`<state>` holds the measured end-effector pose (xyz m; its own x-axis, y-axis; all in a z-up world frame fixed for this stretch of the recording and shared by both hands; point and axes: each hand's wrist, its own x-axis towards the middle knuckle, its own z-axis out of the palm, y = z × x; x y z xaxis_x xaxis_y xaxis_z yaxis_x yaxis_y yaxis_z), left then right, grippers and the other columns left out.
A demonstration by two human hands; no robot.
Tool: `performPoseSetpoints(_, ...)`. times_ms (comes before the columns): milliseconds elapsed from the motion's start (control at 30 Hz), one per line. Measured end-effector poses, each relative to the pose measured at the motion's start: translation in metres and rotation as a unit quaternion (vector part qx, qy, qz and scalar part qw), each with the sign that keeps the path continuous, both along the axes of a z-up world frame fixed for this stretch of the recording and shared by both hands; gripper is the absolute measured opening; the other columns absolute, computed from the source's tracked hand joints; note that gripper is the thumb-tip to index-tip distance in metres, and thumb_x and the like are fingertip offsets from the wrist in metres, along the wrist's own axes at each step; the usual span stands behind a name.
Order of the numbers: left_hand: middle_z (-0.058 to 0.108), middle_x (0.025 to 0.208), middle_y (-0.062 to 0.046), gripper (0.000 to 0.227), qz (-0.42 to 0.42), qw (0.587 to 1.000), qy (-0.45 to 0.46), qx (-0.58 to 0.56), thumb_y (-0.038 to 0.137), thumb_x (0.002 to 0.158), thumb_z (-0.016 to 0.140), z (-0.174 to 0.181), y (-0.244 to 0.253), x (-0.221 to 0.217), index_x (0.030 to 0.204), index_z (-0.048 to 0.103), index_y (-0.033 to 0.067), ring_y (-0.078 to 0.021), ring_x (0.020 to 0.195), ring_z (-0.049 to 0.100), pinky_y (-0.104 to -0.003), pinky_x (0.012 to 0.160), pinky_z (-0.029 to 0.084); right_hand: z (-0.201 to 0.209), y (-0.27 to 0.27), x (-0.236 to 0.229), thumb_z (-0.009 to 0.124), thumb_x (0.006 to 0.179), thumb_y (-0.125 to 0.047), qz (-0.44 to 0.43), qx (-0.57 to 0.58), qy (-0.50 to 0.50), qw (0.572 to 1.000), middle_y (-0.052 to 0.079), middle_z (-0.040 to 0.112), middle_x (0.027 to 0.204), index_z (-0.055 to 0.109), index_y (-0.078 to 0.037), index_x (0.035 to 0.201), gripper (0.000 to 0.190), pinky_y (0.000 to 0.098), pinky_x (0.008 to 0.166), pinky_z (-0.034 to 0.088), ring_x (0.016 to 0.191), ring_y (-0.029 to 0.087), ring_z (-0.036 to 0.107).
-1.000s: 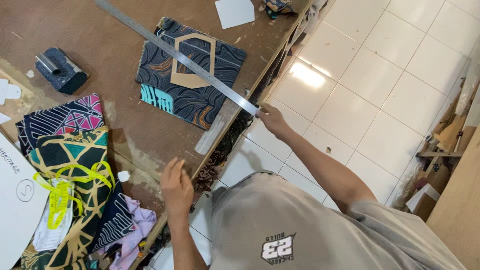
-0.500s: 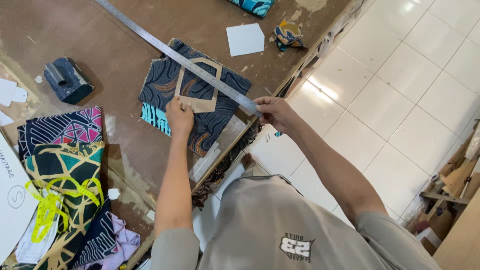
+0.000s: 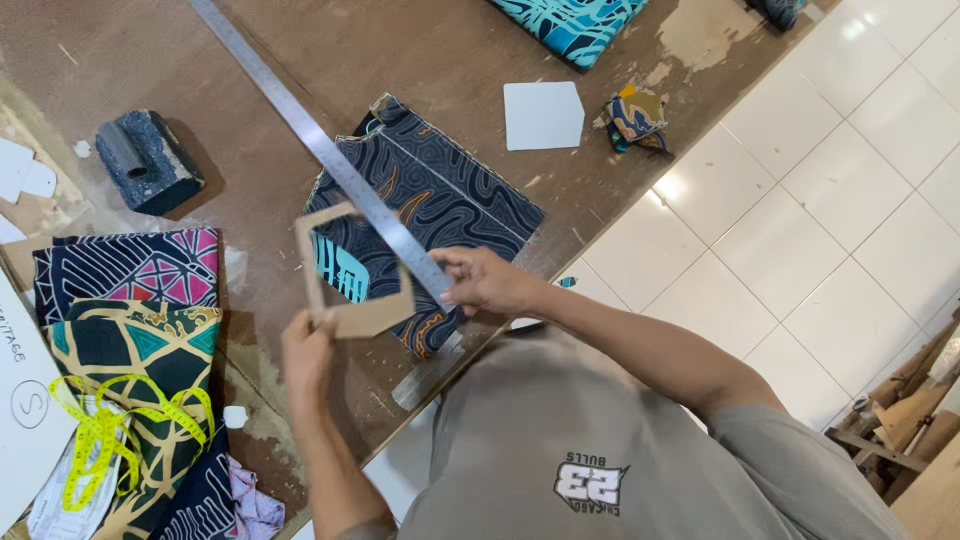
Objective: The person irons patterned fabric pieces on a wooden table using a steam iron, then cuts the fabric with scissors. The person folds and stacks the finished pieces on the table.
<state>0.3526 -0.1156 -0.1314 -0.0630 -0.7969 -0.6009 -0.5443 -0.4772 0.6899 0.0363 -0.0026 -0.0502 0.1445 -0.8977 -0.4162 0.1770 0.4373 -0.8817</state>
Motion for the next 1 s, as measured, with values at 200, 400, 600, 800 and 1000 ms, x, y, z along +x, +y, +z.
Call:
performPoseSetpoints(200, 0.065, 0.095, -0.008, 0.013, 0.223, 0.950, 0.051, -0.215, 0.000, 0.105, 0.061, 0.073, 0.056, 0.146, 0.116, 0.065, -0.0037, -0.0126, 0.076, 0.056, -0.027, 0.067, 0.043, -0.047, -0.013, 0.080, 0.069, 0.096, -0.009, 0.162, -0.024, 0.060, 0.985, 0.018, 0.070, 0.087, 0.020, 0.005, 0.161, 0.082, 0.0279, 0.057, 0.056, 0.065, 0.015, 0.066)
performPoseSetpoints(400, 0.069, 0.097, -0.008, 0.005, 0.308, 0.892, 0.141, -0.300, -0.002, 0.107, 0.060, 0.049, 0.056, 0.138, 0.112, 0.061, -0.0029, -0.0128, 0.072, 0.058, -0.027, 0.063, 0.046, -0.090, -0.023, 0.120, 0.071, 0.083, -0.004, 0.322, -0.073, -0.038, 0.943, 0.015, 0.062, 0.137, 0.014, 0.000, 0.160, 0.096, 0.0376, 0.089, 0.059, 0.107, 0.026, 0.069)
performPoseSetpoints(600, 0.064, 0.092, -0.005, 0.006, 0.262, 0.909, 0.216, -0.240, 0.002, 0.106, 0.065, -0.007, 0.042, 0.104, 0.110, 0.061, 0.0002, -0.0107, 0.072, 0.057, -0.025, 0.065, 0.047, -0.066, -0.011, 0.037, 0.068, 0.085, -0.011, 0.322, -0.301, 0.373, 0.816, 0.019, 0.055, 0.146, 0.051, -0.004, 0.146, 0.063, 0.0504, 0.109, 0.044, 0.136, 0.035, 0.053)
performPoseSetpoints(800, 0.065, 0.089, -0.004, 0.011, 0.278, 0.904, 0.261, -0.193, 0.005, 0.105, 0.067, -0.028, -0.008, 0.053, 0.110, 0.058, 0.0007, -0.0101, 0.067, 0.058, -0.024, 0.059, 0.045, -0.048, 0.000, -0.046, 0.067, 0.080, -0.021, 0.358, -0.314, 0.641, 0.602, 0.021, 0.045, 0.150, 0.055, -0.007, 0.135, 0.058, 0.0669, 0.097, 0.043, 0.137, 0.040, 0.044)
performPoseSetpoints(1000, 0.056, 0.125, -0.037, 0.080, 0.030, 0.743, -0.457, -0.487, 0.024, 0.081, 0.080, -0.002, -0.036, -0.019, 0.142, 0.046, -0.0149, -0.0442, 0.109, 0.057, -0.057, 0.093, 0.048, -0.067, -0.001, -0.059, 0.055, 0.096, -0.017, 0.283, -0.344, 0.666, 0.598, 0.015, 0.050, 0.150, 0.057, -0.009, 0.137, 0.042, 0.0621, 0.098, 0.046, 0.138, 0.033, 0.049)
